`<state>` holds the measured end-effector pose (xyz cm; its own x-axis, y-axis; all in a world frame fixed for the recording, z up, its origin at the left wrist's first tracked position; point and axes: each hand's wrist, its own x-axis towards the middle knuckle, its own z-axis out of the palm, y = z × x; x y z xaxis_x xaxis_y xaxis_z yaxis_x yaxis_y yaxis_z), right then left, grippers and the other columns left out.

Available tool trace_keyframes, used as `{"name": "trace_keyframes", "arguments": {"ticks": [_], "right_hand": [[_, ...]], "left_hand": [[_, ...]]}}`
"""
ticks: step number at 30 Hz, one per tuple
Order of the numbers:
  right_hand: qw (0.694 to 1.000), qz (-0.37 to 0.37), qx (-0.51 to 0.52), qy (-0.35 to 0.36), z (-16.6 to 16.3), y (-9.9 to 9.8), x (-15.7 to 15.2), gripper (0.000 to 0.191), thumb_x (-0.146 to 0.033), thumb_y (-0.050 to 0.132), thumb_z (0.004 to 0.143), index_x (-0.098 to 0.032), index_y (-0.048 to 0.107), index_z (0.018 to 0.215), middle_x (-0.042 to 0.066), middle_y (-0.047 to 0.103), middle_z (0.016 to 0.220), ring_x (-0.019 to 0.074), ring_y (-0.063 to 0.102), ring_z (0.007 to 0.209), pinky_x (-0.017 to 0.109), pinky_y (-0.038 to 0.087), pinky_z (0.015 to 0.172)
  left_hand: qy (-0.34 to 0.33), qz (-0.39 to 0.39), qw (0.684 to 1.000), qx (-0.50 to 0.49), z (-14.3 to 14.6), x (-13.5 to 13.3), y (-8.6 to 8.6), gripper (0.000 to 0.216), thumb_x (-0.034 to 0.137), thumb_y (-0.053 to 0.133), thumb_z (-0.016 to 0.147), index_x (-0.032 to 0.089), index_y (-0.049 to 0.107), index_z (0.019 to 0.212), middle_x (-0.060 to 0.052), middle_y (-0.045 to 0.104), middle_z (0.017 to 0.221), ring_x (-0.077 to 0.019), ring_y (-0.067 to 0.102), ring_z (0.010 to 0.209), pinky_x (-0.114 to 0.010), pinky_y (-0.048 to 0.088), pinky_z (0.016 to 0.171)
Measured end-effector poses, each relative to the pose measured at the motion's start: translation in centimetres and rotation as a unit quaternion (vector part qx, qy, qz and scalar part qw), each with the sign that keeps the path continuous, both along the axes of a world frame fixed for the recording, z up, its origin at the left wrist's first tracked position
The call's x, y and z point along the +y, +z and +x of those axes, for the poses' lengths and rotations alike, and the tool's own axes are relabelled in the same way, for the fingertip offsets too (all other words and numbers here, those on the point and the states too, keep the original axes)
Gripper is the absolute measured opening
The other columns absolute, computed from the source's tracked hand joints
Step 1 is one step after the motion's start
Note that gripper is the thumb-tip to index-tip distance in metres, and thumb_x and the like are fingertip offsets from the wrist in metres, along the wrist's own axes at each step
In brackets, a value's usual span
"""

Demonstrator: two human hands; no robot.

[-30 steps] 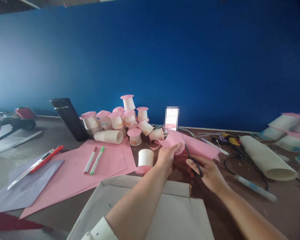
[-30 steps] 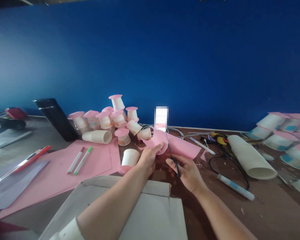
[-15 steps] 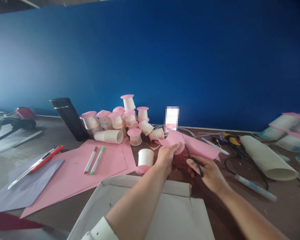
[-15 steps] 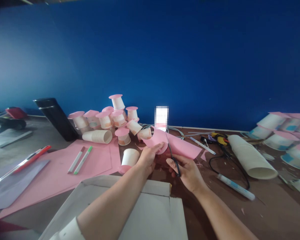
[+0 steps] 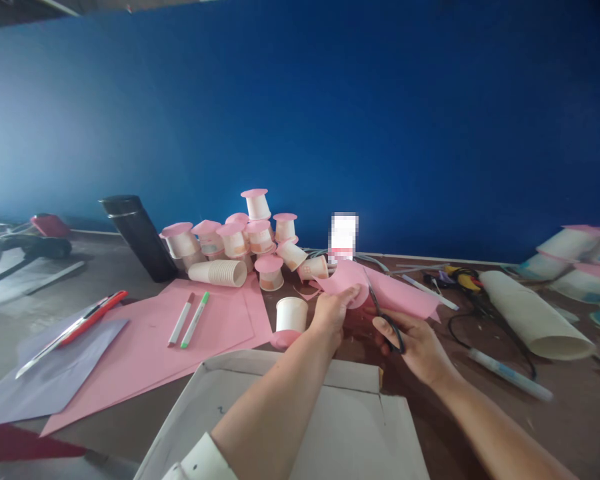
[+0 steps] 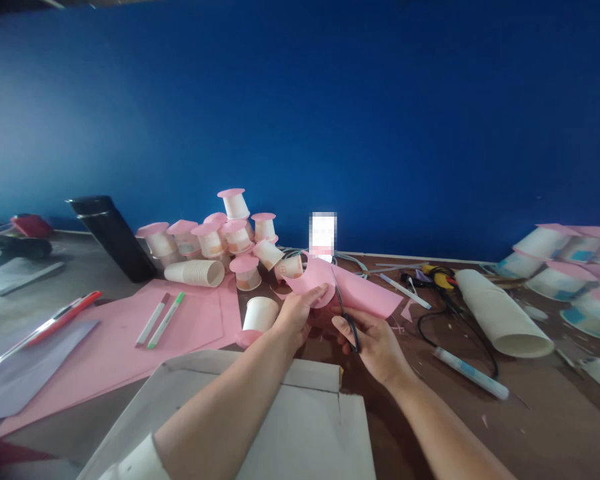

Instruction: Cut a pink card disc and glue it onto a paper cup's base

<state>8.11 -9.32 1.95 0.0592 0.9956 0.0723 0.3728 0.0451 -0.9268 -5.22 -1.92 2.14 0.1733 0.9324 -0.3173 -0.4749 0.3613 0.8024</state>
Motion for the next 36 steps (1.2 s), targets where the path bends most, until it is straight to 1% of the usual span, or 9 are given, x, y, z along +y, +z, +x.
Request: {"name": "trace_keyframes", "arguments": {"ticks": [5,8,12,14,20,26,30,33,36], "right_hand": [[1.0,0.002,-0.001,0.003,-0.1,0.2,-0.1,0.042,-0.06,0.062,0.08,-0.018,0.066,0.075,-0.001,0.06,0.059,0.0136,0.057,0.051,0.023,0.043,0.05],[1.0,-0.002,0.002,0.002,0.0,0.0,-0.1,0.042,-0.061,0.062,0.08,-0.019,0.067,0.08,-0.001,0.06,0.059,0.0137,0.057,0.051,0.023,0.043,0.05],[1.0,-0.004,0.003,0.006,0.1,-0.1,-0.1,0.041,-0.06,0.062,0.08,-0.02,0.068,0.085,-0.002,0.06,0.059,0.0136,0.057,0.051,0.023,0.043,0.051],[1.0,-0.005,0.002,0.004,0.0,0.1,-0.1,0.041,-0.06,0.062,0.079,-0.019,0.068,0.083,-0.002,0.059,0.058,0.0138,0.057,0.051,0.023,0.043,0.05],[1.0,-0.006,-0.003,0.001,-0.3,0.6,-0.1,0.042,-0.061,0.063,0.077,-0.02,0.066,0.079,-0.002,0.059,0.057,0.0143,0.056,0.05,0.024,0.044,0.05],[1.0,-0.003,-0.022,0.006,-0.3,0.5,-0.1,0.043,-0.062,0.059,0.08,-0.02,0.062,0.069,-0.001,0.059,0.057,0.0146,0.056,0.052,0.024,0.045,0.052],[1.0,-0.004,-0.018,0.009,-0.2,0.4,-0.1,0.042,-0.059,0.06,0.081,-0.019,0.062,0.07,-0.002,0.058,0.057,0.013,0.055,0.051,0.023,0.043,0.051],[1.0,-0.005,0.003,0.019,-0.1,-0.1,0.1,0.037,-0.055,0.064,0.08,-0.018,0.066,0.082,-0.003,0.059,0.059,0.0128,0.055,0.052,0.022,0.042,0.051],[0.999,-0.011,0.025,0.024,0.0,-0.6,0.2,0.035,-0.05,0.067,0.079,-0.018,0.068,0.093,-0.003,0.059,0.062,0.013,0.056,0.053,0.023,0.042,0.052]], "left_hand": [[0.001,-0.006,1.0,0.0,0.0,0.0,0.0,0.041,0.033,0.083,0.061,0.008,0.07,0.091,-0.01,0.069,0.065,-0.0194,0.062,0.048,-0.027,0.045,0.042],[-0.005,-0.009,1.0,0.004,0.0,0.0,0.0,0.04,0.032,0.082,0.062,0.008,0.07,0.092,-0.01,0.068,0.064,-0.0197,0.061,0.046,-0.028,0.044,0.041],[-0.01,-0.011,1.0,0.017,-0.1,0.0,0.1,0.041,0.033,0.079,0.064,0.009,0.07,0.096,-0.011,0.07,0.067,-0.0204,0.061,0.045,-0.027,0.042,0.039],[-0.007,-0.008,1.0,0.017,-0.1,0.0,0.1,0.042,0.033,0.079,0.064,0.009,0.07,0.097,-0.01,0.069,0.067,-0.0194,0.061,0.046,-0.026,0.041,0.039],[-0.013,-0.005,1.0,0.015,-0.1,0.0,0.2,0.043,0.035,0.078,0.065,0.009,0.068,0.098,-0.006,0.064,0.057,-0.016,0.054,0.038,-0.025,0.036,0.036],[0.009,-0.002,1.0,0.006,-0.1,0.1,0.0,0.037,0.031,0.077,0.064,0.01,0.068,0.092,-0.004,0.063,0.057,-0.0163,0.055,0.038,-0.026,0.039,0.038],[0.018,0.007,1.0,0.005,0.0,0.1,-0.1,0.041,0.033,0.08,0.062,0.01,0.069,0.094,-0.005,0.067,0.062,-0.0164,0.059,0.044,-0.027,0.046,0.045],[0.033,0.022,0.999,-0.015,0.1,0.0,-0.1,0.05,0.038,0.083,0.06,0.01,0.07,0.1,-0.01,0.072,0.076,-0.0201,0.066,0.058,-0.029,0.051,0.053],[0.062,0.03,0.997,-0.032,0.1,0.2,-0.4,0.05,0.037,0.083,0.061,0.009,0.071,0.1,-0.013,0.073,0.088,-0.0224,0.07,0.072,-0.03,0.054,0.062]]}}
